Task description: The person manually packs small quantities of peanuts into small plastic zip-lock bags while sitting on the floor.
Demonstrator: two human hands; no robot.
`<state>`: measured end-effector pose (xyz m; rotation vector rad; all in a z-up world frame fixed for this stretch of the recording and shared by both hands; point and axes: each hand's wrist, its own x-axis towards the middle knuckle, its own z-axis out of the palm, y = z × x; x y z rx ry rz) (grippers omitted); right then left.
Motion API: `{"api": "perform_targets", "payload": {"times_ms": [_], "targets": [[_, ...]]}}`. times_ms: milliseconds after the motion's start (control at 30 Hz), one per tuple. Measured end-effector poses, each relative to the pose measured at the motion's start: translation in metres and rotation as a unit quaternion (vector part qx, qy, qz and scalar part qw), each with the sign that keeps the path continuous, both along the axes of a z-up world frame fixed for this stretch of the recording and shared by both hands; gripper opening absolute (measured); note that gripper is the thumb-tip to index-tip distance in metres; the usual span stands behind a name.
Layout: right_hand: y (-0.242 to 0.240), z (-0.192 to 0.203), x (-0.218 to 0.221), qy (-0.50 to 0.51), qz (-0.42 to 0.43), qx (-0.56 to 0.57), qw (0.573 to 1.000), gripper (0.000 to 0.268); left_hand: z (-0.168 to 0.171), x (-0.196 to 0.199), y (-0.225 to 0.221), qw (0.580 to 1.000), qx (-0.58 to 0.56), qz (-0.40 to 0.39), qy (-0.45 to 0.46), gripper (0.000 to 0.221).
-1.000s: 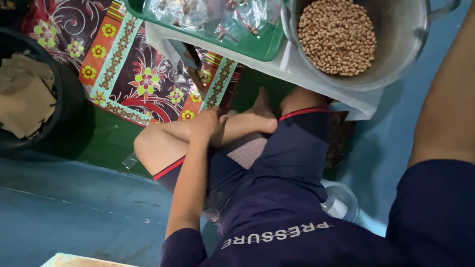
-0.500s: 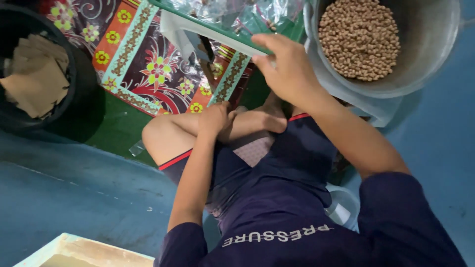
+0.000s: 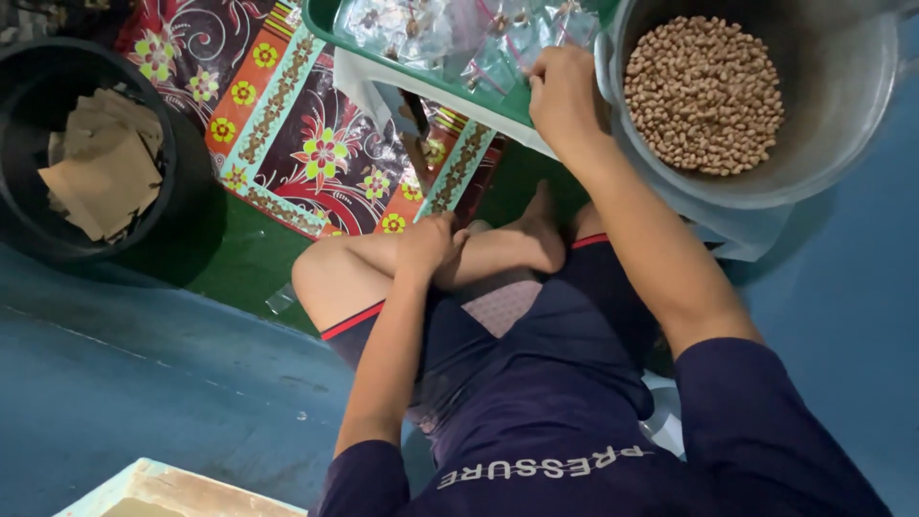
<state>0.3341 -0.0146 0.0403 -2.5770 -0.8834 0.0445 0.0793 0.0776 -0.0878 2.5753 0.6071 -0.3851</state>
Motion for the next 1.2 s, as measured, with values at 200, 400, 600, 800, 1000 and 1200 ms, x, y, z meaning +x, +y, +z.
{"api": "perform_targets", "payload": {"times_ms": [200, 400, 600, 800, 1000, 1200], "targets": [[-0.024, 0.066, -0.06, -0.049, 0.161, 0.277, 0.946, 0.009, 0.008, -0.001, 0.001, 1.0, -0.016, 0.008, 0.015, 0.036], [-0.054, 0.027, -0.149, 0.495, 0.105, 0.514, 0.693, 0.014, 0.026, -0.005, -0.003, 0.899, -0.321, 0.22, -0.202, 0.033], [-0.076, -0.129, -0.159, 0.684, -0.025, 0.475, 0.553, 0.013, -0.01, -0.014, -0.01, 0.634, -0.697, 0.294, -0.163, 0.101], [-0.063, -0.148, -0.144, 0.705, -0.097, 0.481, 0.512, 0.006, -0.012, -0.003, -0.01, 0.748, -0.528, 0.32, -0.246, 0.02], [-0.061, -0.258, -0.131, 0.704, -0.058, 0.432, 0.561, 0.019, -0.033, 0.001, -0.005, 0.806, -0.413, 0.316, -0.282, 0.011], [-0.066, -0.239, -0.134, 0.706, -0.07, 0.455, 0.538, 0.027, -0.029, 0.004, -0.01, 0.83, -0.377, 0.332, -0.242, 0.008]]}}
